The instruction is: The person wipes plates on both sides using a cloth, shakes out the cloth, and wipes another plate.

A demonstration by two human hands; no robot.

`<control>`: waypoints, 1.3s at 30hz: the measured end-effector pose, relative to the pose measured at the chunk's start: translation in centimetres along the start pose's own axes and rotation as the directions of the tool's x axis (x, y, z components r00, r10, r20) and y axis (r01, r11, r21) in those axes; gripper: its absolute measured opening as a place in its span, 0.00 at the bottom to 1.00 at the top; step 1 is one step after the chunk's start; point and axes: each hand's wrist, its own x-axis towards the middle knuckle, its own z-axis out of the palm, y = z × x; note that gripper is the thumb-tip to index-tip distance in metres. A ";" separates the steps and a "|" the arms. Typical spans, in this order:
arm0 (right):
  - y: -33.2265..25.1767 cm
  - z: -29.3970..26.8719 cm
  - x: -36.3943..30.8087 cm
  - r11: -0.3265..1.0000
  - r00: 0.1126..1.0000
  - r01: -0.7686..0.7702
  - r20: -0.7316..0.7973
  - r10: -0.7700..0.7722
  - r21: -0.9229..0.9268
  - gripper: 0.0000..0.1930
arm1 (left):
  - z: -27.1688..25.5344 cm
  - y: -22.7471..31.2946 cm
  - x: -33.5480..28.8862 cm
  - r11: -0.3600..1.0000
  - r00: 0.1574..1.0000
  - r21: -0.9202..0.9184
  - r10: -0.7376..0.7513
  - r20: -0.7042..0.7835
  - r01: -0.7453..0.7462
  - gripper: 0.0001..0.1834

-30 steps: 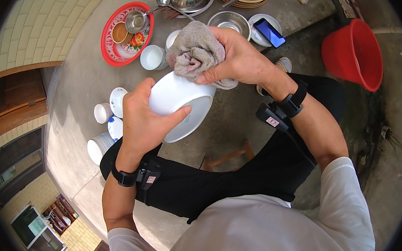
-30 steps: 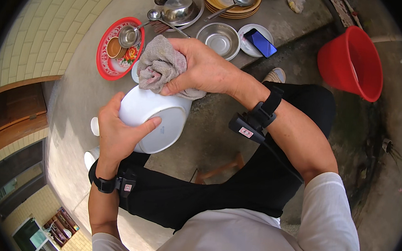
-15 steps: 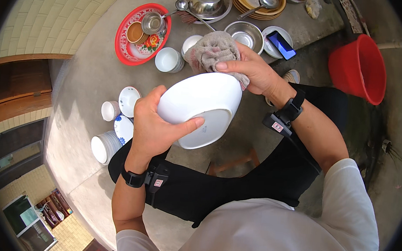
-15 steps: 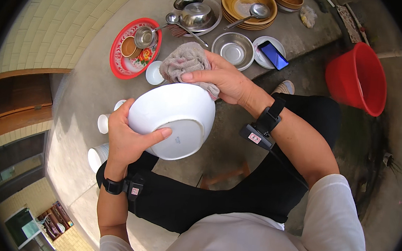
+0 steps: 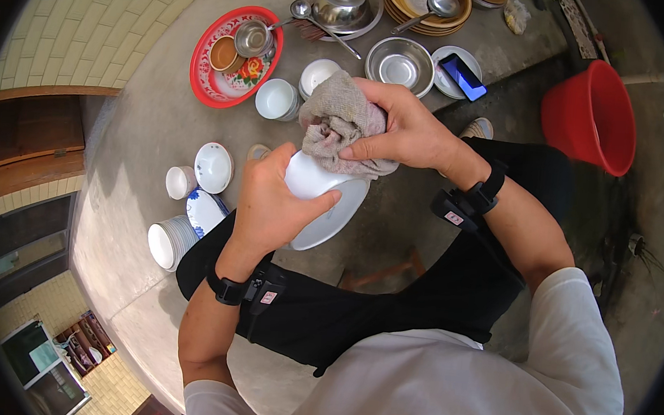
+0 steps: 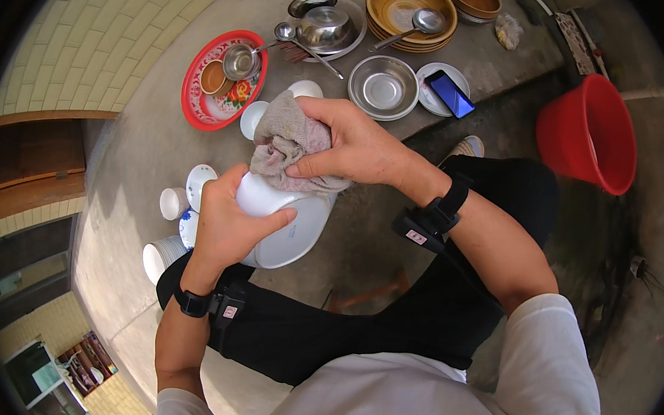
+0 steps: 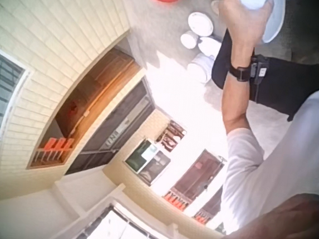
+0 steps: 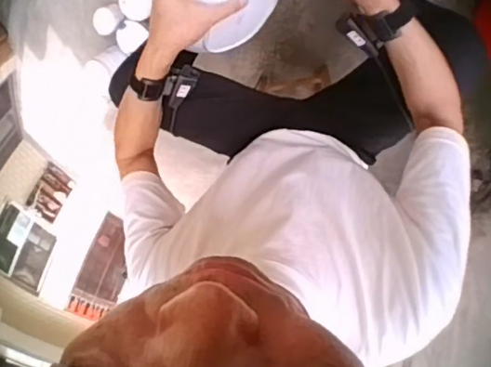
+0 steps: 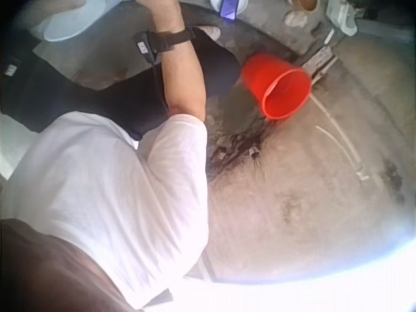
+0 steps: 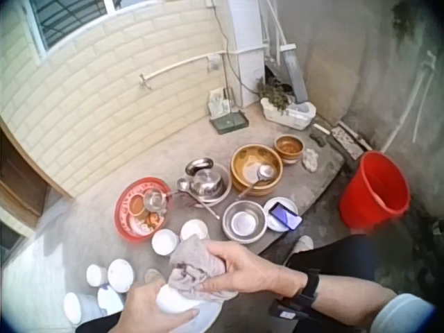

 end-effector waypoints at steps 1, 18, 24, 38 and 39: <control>-0.3 0.2 0.1 0.994 0.999 0.032 0.007 -0.031 -0.107 0.25 | 0.3 0.0 0.1 1.000 0.999 -0.006 -0.019 0.028 0.019 0.28; 0.9 -3.2 -0.5 0.966 0.992 0.008 -0.127 0.026 0.257 0.26 | 0.3 0.8 0.0 0.986 0.967 -0.133 0.062 -0.245 -0.097 0.22; -0.9 -2.2 0.3 0.991 0.993 0.114 -0.035 -0.117 -0.067 0.26 | -0.1 0.0 -0.3 0.994 0.974 -0.036 0.091 -0.208 -0.101 0.23; -1.1 1.1 0.9 0.855 0.972 0.228 0.059 -0.227 -0.467 0.27 | 0.6 -0.4 0.1 0.948 0.951 0.168 0.289 -0.112 -0.269 0.23; -1.2 0.7 1.0 0.872 0.973 0.224 0.045 -0.227 -0.436 0.29 | 0.2 0.2 0.1 0.959 0.958 0.173 0.250 -0.137 -0.226 0.23</control>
